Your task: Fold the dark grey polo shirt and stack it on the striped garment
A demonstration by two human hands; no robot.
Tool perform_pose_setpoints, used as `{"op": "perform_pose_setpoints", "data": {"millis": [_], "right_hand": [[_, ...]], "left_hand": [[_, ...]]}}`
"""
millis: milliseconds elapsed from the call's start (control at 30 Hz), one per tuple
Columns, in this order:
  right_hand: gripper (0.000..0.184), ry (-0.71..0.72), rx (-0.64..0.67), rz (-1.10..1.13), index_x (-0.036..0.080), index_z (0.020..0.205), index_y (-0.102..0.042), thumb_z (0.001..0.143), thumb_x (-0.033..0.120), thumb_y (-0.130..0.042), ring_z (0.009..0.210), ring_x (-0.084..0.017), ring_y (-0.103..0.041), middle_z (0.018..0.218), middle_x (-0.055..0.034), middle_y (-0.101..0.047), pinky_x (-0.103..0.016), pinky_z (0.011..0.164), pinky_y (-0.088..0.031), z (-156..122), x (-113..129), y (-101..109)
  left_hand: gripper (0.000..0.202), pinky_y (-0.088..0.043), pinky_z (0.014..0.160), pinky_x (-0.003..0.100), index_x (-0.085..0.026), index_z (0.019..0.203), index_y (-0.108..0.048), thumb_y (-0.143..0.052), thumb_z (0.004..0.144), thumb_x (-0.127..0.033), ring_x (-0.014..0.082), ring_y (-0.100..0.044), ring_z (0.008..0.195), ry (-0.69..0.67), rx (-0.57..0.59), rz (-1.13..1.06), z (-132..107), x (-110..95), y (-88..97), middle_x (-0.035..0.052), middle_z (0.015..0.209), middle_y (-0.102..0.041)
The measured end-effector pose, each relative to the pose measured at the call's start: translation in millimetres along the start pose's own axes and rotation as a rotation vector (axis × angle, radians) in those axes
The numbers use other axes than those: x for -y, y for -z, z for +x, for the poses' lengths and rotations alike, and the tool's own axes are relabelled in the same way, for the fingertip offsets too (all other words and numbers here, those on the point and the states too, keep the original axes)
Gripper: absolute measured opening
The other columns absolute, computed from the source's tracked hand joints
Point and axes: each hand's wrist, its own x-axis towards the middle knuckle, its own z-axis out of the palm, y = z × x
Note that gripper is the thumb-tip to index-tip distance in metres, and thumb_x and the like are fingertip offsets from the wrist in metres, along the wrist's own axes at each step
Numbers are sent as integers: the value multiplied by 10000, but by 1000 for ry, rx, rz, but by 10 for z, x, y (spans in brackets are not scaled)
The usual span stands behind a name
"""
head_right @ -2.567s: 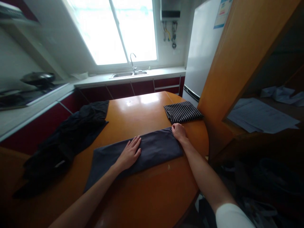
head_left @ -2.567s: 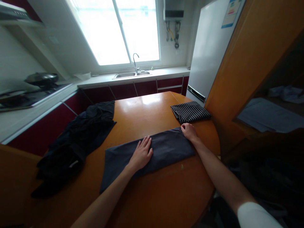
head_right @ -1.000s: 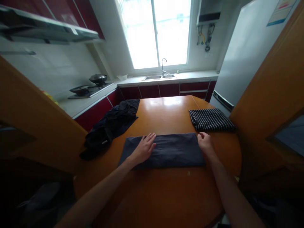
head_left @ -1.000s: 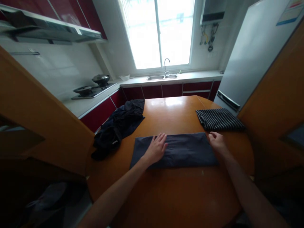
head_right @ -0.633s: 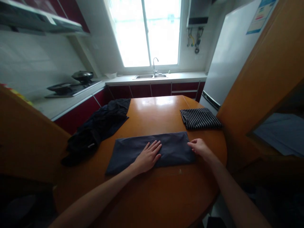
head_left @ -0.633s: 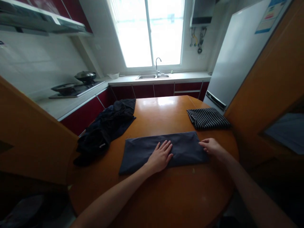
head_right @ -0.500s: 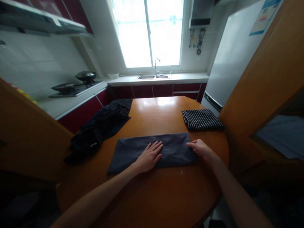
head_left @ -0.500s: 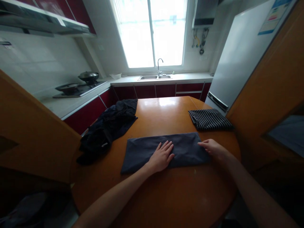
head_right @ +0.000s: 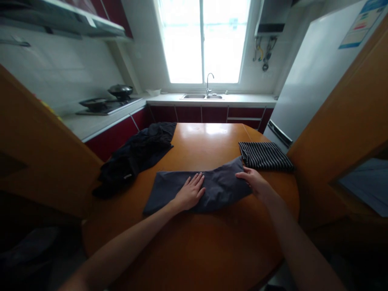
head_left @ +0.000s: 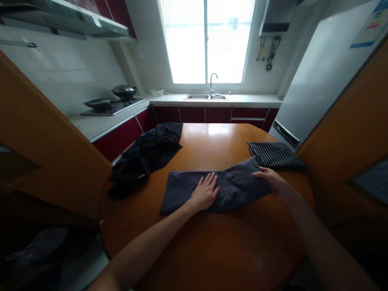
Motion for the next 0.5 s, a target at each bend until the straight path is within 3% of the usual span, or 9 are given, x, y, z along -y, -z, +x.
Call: {"op": "perform_pose_setpoints", "data": {"millis": [133, 267, 367, 433, 500], "right_hand": [[315, 116, 101, 69, 205, 948, -640, 653, 255, -738, 704, -205, -717, 812, -51, -737, -279, 651, -587, -79, 394, -479], [258, 266, 160, -53, 183, 894, -634, 659, 257, -711, 596, -169, -647, 693, -3, -678, -254, 549, -524, 45, 543, -1170], [172, 394, 161, -296, 177, 868, -649, 698, 204, -651, 674, -186, -663, 753, -23, -703, -241, 556, -484, 194, 409, -1779], [195, 465, 120, -519, 183, 903, -663, 710, 171, -641, 847, -232, -696, 900, -68, -748, -268, 671, -510, 258, 222, -2157], [328, 427, 84, -725, 159, 1066, -651, 740, 195, -652, 978, -295, -696, 1030, -139, -749, -325, 768, -519, 275, 1, -2460]], "left_hand": [[597, -163, 1245, 490, -153, 1518, -424, -437, 980, -411, 275, -253, 1518, 96, -16, -314, 87, 44, 117, 130, 1615, -332], [534, -440, 1092, 459, -157, 1406, -548, -419, 991, -467, 284, -563, 1298, 311, -173, -963, 70, 173, 479, 160, 1427, -578], [607, -543, 935, 438, -168, 1437, -505, -388, 995, -569, 283, -659, 1133, 389, -264, -1328, -95, 310, 711, 151, 1329, -643], [631, -530, 960, 418, -175, 1472, -465, -400, 992, -579, 280, -646, 1165, 422, -331, -1389, -238, 412, 761, 141, 1324, -648], [628, -488, 1033, 396, -198, 1517, -407, -429, 990, -539, 275, -588, 1268, 501, -392, -1312, -369, 513, 731, 124, 1394, -609]]}}
